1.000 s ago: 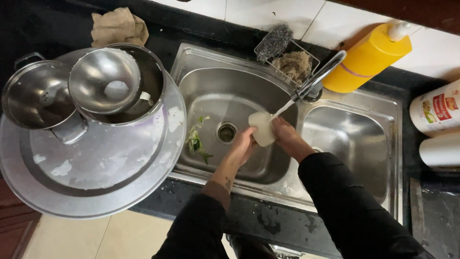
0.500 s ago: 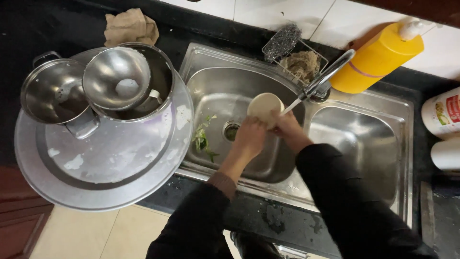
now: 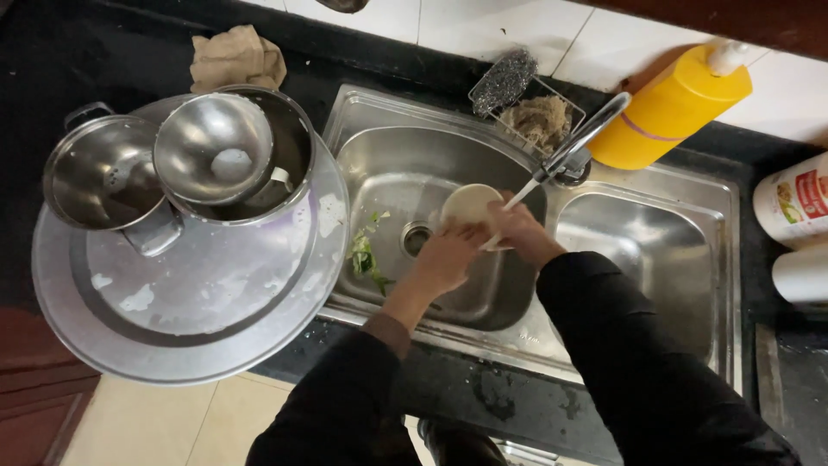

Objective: Washing dishes in a kitchen sink, rinsing them, and placing them in a drying rack or cabinet.

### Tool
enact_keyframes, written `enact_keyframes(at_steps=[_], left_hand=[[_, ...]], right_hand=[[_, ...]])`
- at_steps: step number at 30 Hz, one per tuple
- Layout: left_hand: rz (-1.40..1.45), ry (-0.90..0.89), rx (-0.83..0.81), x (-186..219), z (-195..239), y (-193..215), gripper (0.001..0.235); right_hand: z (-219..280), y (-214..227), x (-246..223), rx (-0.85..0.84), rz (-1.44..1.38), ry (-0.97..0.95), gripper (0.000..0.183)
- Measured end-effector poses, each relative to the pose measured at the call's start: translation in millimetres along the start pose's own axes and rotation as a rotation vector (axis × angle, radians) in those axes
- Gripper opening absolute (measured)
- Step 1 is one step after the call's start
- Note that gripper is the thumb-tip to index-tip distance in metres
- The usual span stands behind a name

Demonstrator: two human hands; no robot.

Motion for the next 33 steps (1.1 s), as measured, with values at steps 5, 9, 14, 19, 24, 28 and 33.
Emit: enact_keyframes(at_steps=[5,9,14,19,24,28,33], left_hand=[[0.442,0.116,0.123,-17,-28,-18,0.041],[0.262,-0.019,0.09,-6,-5,11,0.046],[0.327,0.118,0.112,-26,-32,-30,0.023],[0.074,-0.023,0.01,0,5,31,0.047],[0.493,0.154,0.144,-22,-24,-18,0.052],[1.165,0.515,0.333,-23,-16,-9,0.043],[1.785,0.622,0.365,-3,-8,-21,0.067]], right_hand=[[82,-6,-57,0.155,-0.156,0.126,0.06],[83,11,-51,0.012,-0.185,0.143,0.054],[18,0,-4,0.075,-0.28,0.121,0.054],[72,23,-40,-0.032,-0.201,0.076,0.062],[135,-3,-87,0.143,-0.368,0.098,0.044],[115,8,-62,0.126,-0.382,-0.034,0.094],[112,21,-48,0.143,-0.55,0.013,0.068]])
Point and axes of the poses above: each hand's wrist, its own z-axis away from the middle knuckle, its own y-axis out of the back of the hand, x = y × z, the point moved 5 cm from there along -z, towards the middle knuckle, and after that the axes turned 4 degrees about z, right-handed, at the moved point
